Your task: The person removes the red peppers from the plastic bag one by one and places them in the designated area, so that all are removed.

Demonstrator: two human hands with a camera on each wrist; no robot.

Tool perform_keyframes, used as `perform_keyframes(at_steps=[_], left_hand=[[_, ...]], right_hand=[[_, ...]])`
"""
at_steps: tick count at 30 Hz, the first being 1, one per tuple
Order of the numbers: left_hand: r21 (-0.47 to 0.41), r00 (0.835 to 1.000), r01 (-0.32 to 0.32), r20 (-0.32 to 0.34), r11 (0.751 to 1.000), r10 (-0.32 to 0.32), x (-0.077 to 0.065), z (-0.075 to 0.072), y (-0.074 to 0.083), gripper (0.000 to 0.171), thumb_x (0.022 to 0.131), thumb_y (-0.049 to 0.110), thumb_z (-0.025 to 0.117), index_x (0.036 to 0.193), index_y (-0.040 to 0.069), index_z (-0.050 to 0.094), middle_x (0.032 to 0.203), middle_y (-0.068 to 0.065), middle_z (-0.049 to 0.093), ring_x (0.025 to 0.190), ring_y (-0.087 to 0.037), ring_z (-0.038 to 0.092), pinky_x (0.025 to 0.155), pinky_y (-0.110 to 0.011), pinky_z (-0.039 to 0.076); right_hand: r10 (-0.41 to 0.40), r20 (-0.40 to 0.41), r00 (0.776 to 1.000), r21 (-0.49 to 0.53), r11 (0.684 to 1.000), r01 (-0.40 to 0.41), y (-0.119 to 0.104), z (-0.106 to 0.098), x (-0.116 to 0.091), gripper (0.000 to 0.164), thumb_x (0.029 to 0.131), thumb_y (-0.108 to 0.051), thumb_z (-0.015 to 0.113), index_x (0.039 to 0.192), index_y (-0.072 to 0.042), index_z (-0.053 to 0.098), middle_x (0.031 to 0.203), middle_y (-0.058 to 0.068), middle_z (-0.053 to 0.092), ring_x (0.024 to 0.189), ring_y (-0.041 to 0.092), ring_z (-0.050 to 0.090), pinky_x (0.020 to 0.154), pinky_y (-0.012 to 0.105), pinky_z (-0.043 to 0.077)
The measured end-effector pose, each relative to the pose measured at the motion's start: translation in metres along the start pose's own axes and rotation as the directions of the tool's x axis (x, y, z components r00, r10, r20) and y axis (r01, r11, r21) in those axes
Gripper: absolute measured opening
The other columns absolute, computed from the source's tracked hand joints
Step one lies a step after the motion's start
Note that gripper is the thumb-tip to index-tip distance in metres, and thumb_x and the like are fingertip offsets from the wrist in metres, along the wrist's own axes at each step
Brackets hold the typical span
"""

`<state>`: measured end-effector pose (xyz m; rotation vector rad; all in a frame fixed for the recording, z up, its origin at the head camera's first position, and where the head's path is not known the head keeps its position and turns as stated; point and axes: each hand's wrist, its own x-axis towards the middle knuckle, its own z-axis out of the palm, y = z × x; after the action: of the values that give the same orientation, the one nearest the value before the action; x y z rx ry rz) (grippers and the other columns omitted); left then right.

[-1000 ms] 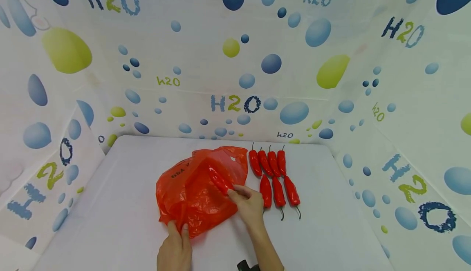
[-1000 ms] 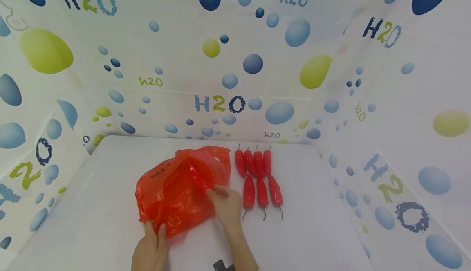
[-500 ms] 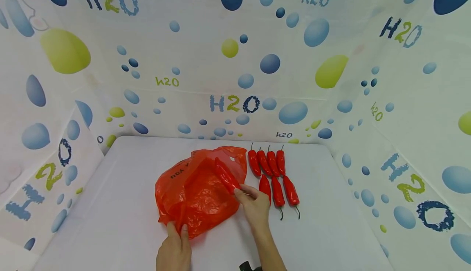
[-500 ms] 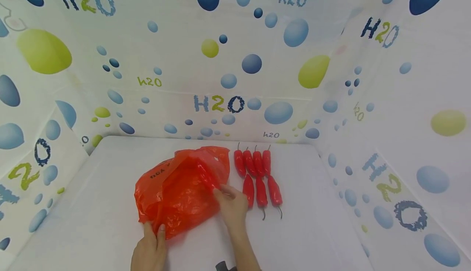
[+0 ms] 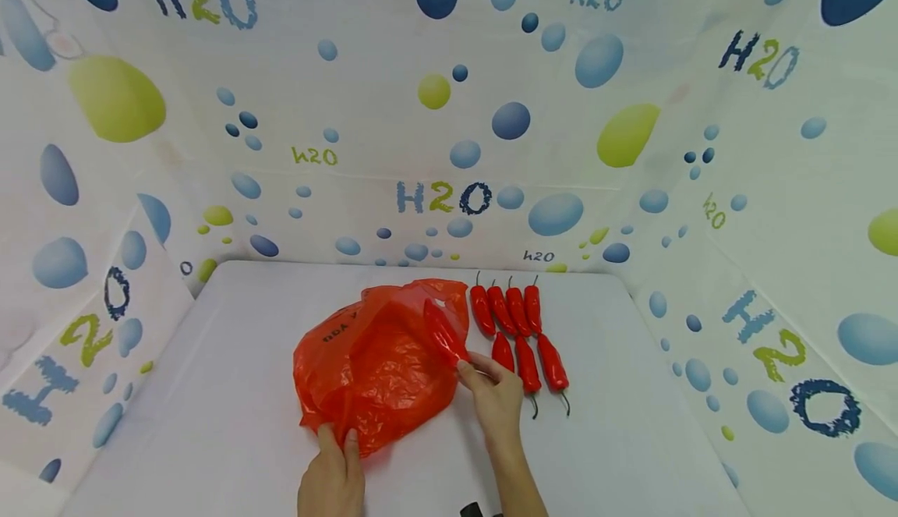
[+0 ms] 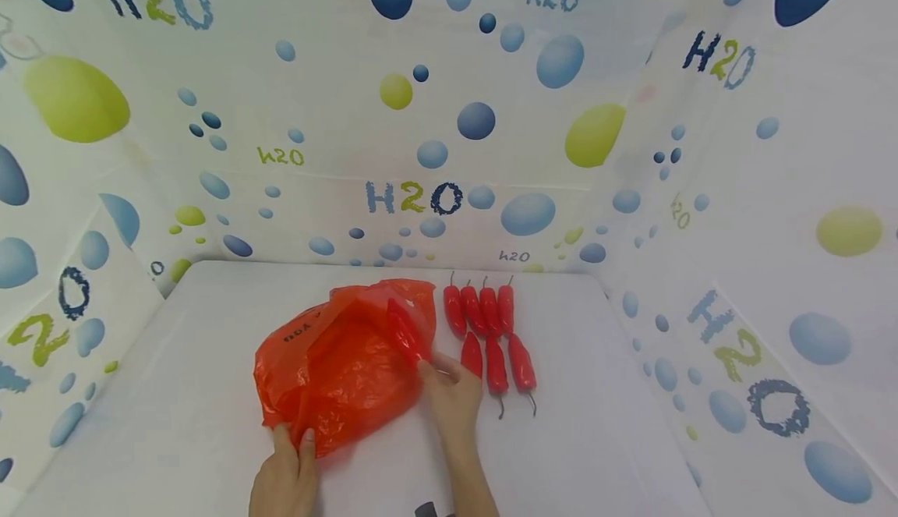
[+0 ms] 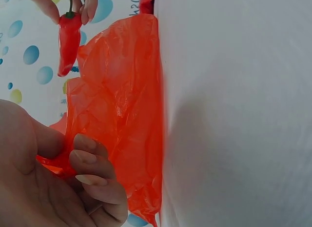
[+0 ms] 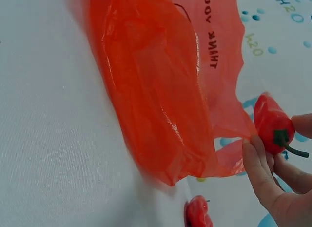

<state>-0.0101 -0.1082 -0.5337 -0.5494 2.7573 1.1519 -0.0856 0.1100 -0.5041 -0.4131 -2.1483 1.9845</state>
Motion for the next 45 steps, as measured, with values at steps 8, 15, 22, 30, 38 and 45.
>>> perform_keyframes(at_steps=[8,15,22,30,38,45], left_hand=[[0.001,1.0,0.007,0.016,1.0,-0.007,0.0,0.0,0.002,0.034,0.112,0.028,0.047,0.117,-0.004,0.038,0.069,-0.008,0.049,0.06,-0.023,0.052,0.061,-0.036,0.044],[0.004,0.999,0.021,0.031,1.0,-0.021,0.001,0.002,0.003,0.036,0.112,0.029,0.048,0.117,-0.005,0.039,0.07,-0.007,0.051,0.06,-0.024,0.053,0.061,-0.037,0.046],[0.01,0.999,0.012,0.032,1.0,-0.012,0.0,0.001,0.002,0.036,0.112,0.03,0.048,0.117,-0.005,0.038,0.07,-0.007,0.051,0.06,-0.023,0.053,0.062,-0.037,0.047],[0.006,0.999,0.019,0.042,1.0,-0.019,0.0,0.002,0.002,0.037,0.112,0.031,0.048,0.117,-0.004,0.038,0.071,-0.007,0.051,0.061,-0.023,0.053,0.063,-0.037,0.048],[0.0,0.998,0.033,0.045,0.999,-0.033,0.0,0.002,0.003,0.036,0.112,0.031,0.048,0.117,-0.004,0.038,0.07,-0.008,0.05,0.061,-0.023,0.052,0.062,-0.036,0.046],[-0.001,1.0,0.014,0.028,1.0,-0.014,0.0,0.002,0.002,0.036,0.112,0.03,0.047,0.117,-0.004,0.039,0.069,-0.008,0.049,0.06,-0.023,0.052,0.06,-0.036,0.044]], right_hand=[[-0.004,-0.039,0.999,0.042,0.999,0.006,0.001,-0.006,-0.002,0.036,0.095,-0.028,0.079,0.126,-0.009,0.075,0.112,0.01,0.077,0.096,0.023,0.077,0.088,0.033,0.058],[0.011,-0.058,0.998,0.085,0.996,-0.006,0.006,-0.011,-0.001,0.038,0.096,-0.028,0.078,0.129,-0.009,0.073,0.115,0.011,0.076,0.1,0.023,0.077,0.089,0.03,0.057],[0.02,-0.093,0.995,0.073,0.997,-0.013,0.008,-0.016,0.0,0.038,0.096,-0.03,0.078,0.129,-0.011,0.073,0.113,0.01,0.076,0.099,0.022,0.077,0.088,0.028,0.057],[0.038,-0.132,0.991,0.091,0.996,-0.026,0.013,-0.017,0.003,0.039,0.095,-0.031,0.079,0.127,-0.01,0.073,0.118,0.01,0.074,0.103,0.025,0.075,0.093,0.04,0.057],[0.071,-0.195,0.978,0.045,0.997,-0.063,0.025,-0.02,0.006,0.042,0.096,-0.032,0.078,0.13,-0.008,0.073,0.115,0.011,0.073,0.099,0.023,0.073,0.085,0.026,0.058],[0.086,-0.265,0.96,-0.097,0.989,-0.116,0.038,-0.025,0.01,0.045,0.094,-0.035,0.08,0.129,-0.009,0.073,0.114,0.01,0.073,0.103,0.026,0.066,0.077,0.029,0.058]])
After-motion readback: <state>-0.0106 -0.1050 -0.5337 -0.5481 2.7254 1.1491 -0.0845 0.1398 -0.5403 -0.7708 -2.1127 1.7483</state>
